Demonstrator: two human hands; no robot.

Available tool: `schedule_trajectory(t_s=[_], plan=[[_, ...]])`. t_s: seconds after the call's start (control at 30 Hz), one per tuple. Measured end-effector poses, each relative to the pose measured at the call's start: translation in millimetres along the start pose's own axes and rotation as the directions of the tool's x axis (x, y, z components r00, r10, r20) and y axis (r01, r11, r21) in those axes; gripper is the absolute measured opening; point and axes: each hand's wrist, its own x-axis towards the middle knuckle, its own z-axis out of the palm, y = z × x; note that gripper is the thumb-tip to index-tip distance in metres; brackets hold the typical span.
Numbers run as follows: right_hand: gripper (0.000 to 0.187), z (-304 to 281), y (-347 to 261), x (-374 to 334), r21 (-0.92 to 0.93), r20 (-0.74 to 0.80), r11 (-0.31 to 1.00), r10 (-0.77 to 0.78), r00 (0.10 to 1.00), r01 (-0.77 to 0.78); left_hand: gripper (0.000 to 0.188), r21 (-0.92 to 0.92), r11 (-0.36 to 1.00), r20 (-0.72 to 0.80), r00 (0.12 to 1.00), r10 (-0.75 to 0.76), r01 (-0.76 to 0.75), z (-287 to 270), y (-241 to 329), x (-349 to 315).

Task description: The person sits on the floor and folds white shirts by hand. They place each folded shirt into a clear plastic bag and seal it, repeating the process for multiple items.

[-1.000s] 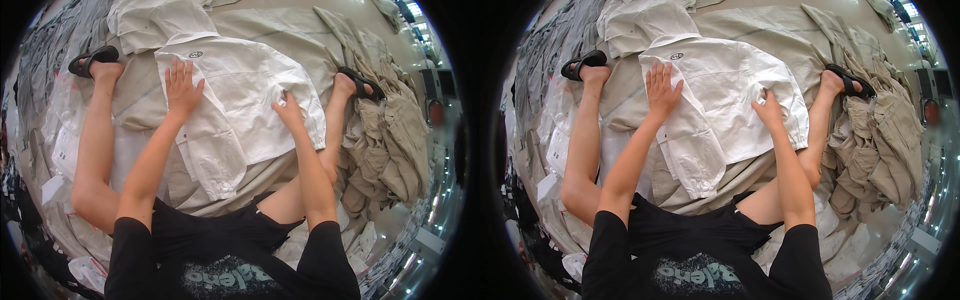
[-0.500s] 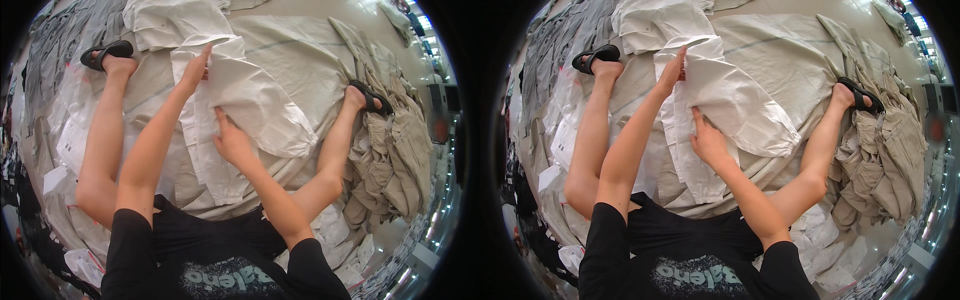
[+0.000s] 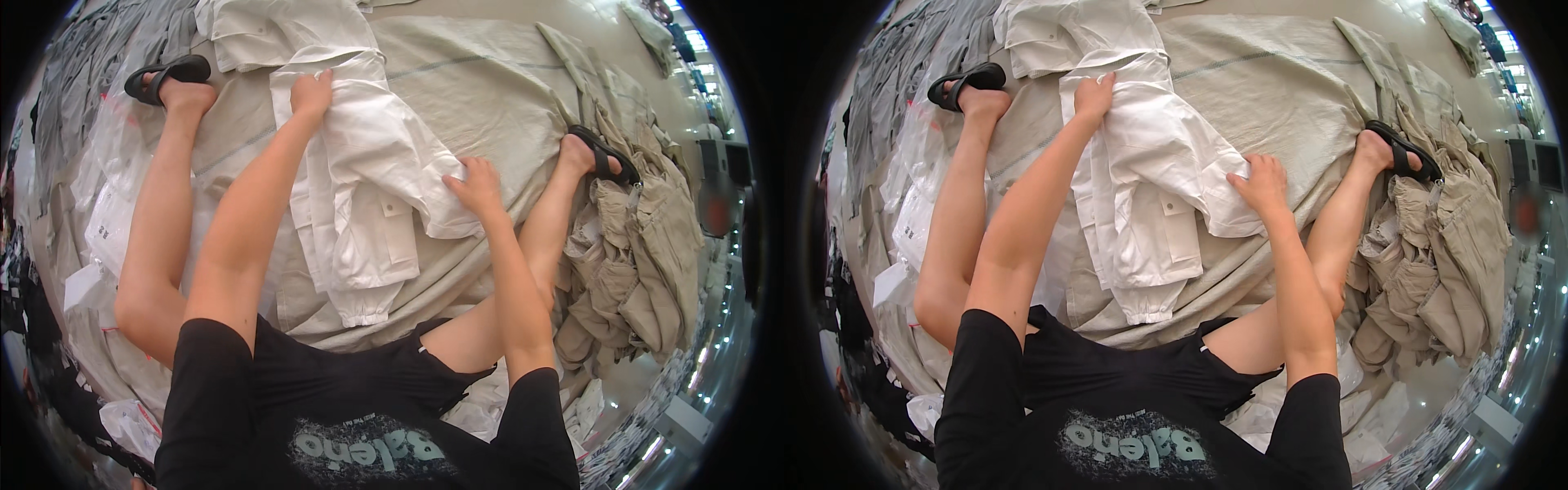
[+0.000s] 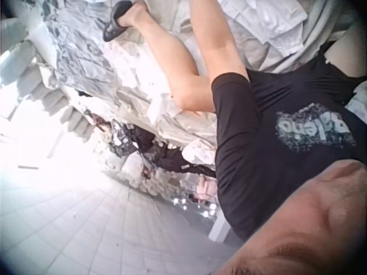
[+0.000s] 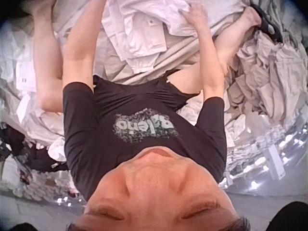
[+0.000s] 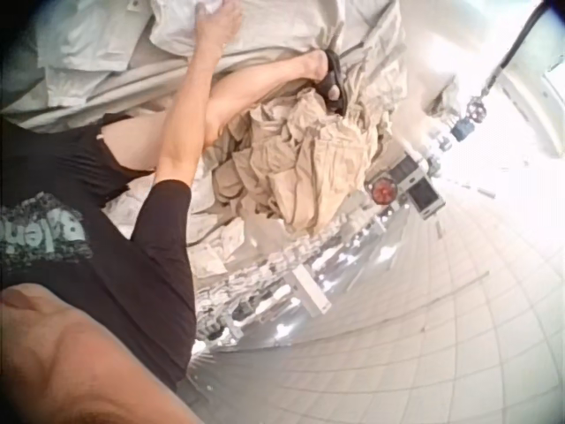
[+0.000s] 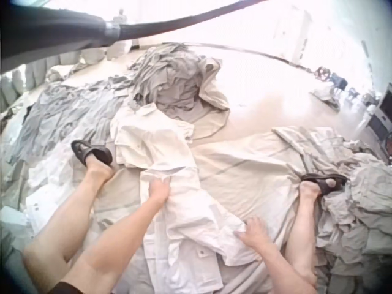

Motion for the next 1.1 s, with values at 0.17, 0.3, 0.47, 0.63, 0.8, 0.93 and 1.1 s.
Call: schedule_trajectory(t_s=[0.17, 0.3, 0.47, 0.63, 0.8, 0.93, 1.1], plan=[[0.031, -38.6, -51.2, -33.8, 0.494, 0.174, 0.853, 0.094, 0.98, -0.17, 0.065, -0.232, 0.964, -0.023, 0.99, -0.137, 0.128, -13.3, -37.9, 24.7], [0.025, -90.8, -89.2, -99.9, 0.89, 0.374, 0.24, 0.099, 0.922, -0.387, 0.078, -0.601, 0.699, 0.338, 0.916, -0.218, 0.388, -62.4, 21.1, -62.2], [0.027, -85.6, -124.7, -117.2, 0.868, 0.48, -0.146, 0.009, 0.877, -0.474, 0.083, -0.153, 0.986, 0.305, 0.952, -0.019, 0.068, -76.5, -51.7, -194.6], [0.036, -63.5, -139.4, -130.2, 0.888, 0.416, -0.254, 0.096, 0.904, -0.382, 0.057, -0.347, 0.875, 0.623, 0.78, -0.055, 0.338, -64.6, -83.8, -249.5], [0.047, 37.3, -145.2, -194.9, 0.89, 0.438, -0.023, 0.317, 0.841, -0.455, 0.04, -0.032, 0.838, 0.847, 0.46, -0.267, 0.545, -83.1, -85.0, -252.7], [0.04, 90.0, -135.5, -214.7, 0.895, 0.398, 0.092, 0.276, 0.875, -0.437, 0.077, -0.14, 0.856, 0.672, 0.683, -0.288, 0.498, -98.5, -94.0, -210.5], [0.036, 72.5, -150.7, -202.1, 0.917, 0.378, 0.062, 0.171, 0.91, -0.393, 0.086, -0.122, 0.988, 0.362, 0.931, -0.042, 0.092, -71.3, -50.4, -184.5]])
